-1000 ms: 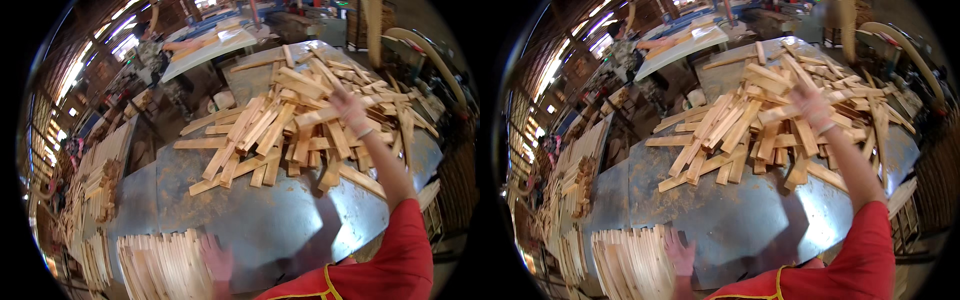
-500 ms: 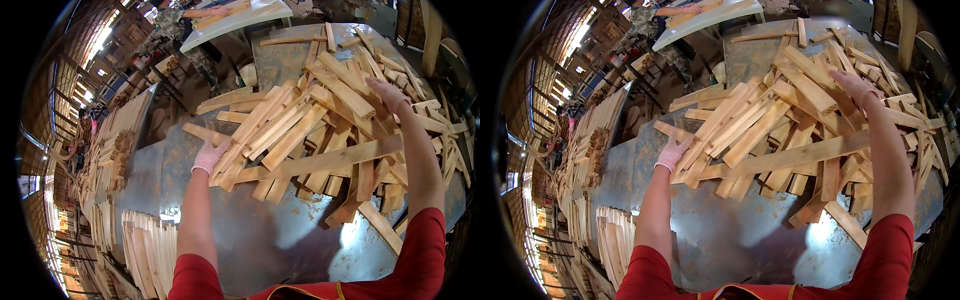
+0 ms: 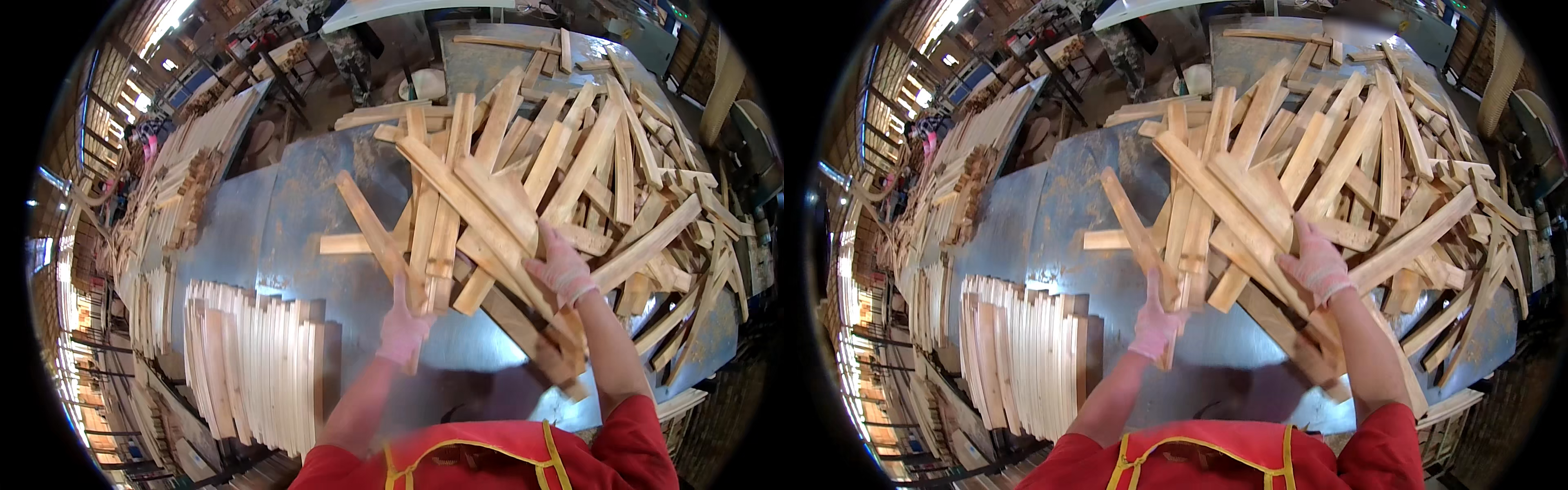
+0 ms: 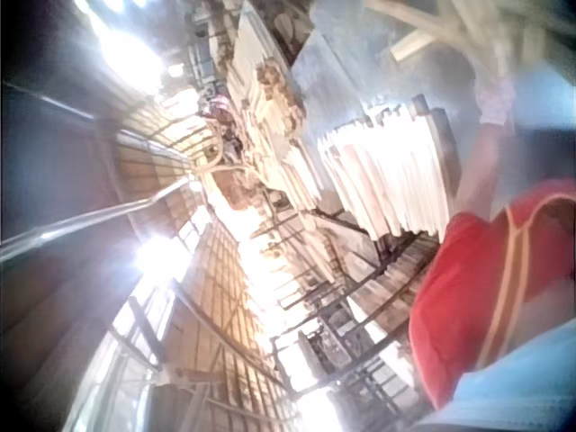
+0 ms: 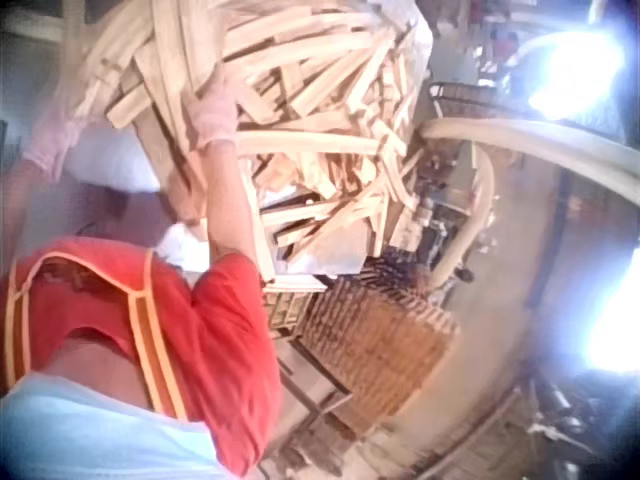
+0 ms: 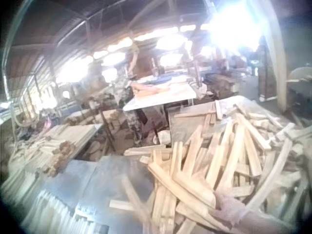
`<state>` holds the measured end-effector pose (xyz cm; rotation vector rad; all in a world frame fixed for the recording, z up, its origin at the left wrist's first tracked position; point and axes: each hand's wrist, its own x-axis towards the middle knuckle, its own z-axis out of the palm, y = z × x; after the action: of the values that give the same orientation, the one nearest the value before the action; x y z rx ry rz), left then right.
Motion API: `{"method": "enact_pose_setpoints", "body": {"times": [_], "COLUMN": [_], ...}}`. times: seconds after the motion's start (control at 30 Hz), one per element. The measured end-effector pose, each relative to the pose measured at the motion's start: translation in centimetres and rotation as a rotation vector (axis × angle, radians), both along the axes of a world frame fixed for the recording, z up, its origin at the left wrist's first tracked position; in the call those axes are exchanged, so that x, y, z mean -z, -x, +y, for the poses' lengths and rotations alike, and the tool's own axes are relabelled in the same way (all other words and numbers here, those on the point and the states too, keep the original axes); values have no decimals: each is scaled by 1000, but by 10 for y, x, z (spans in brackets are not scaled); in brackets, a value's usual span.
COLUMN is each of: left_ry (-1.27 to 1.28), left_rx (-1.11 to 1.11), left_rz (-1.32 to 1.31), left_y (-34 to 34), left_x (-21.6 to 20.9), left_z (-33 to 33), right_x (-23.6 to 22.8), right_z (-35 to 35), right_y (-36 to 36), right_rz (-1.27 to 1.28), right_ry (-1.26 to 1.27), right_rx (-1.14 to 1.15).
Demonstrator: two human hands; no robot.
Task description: The person picks up thin wooden planks from a pile on a metal table and stacks them neatly in a growing pile. The person handles the planks one at a time, aligning them carefully.
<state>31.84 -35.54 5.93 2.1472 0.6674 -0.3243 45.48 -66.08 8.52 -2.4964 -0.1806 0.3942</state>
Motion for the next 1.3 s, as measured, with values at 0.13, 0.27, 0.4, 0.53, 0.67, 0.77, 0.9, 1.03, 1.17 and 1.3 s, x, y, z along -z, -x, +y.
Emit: {"method": "enact_pose_setpoints", "body": {"times": [0.13, 0.27, 0.4, 0.53, 0.67, 0.77, 0.9, 1.03, 1.17, 1.3], "left_ry": [108, -5, 229, 774, 936, 483, -532, -736, -891, -946], "left_rx": [-82, 2, -88, -419, -575, -422, -17, 27, 126, 162], "left_rz": [102, 0, -148, -36, -239, 4, -61, -159, 12, -37], "left_y": [138, 252, 316, 342, 419, 459, 435, 378, 375, 369], "left_x": [41, 70, 98, 26, 79, 108, 56, 38, 80, 90], "left_z": [23, 48, 82, 92, 83, 96, 131, 142, 178, 179], "right_x": [37, 37, 37, 55, 61, 71, 97, 99, 54, 152], "right_z": [16, 33, 91, 180, 278, 318, 363, 364, 276, 199], "right_y": [88, 126, 180, 294, 344, 353, 347, 323, 302, 227], "right_rz": [43, 19, -201, 390, 594, 538, 486, 479, -53, 228], "right_ry": [12, 172, -76, -502, -435, -252, -196, -385, -684, -1068], "right_rx": [-82, -80, -114, -197, -235, -359, -451, -705, -111, 550]}}
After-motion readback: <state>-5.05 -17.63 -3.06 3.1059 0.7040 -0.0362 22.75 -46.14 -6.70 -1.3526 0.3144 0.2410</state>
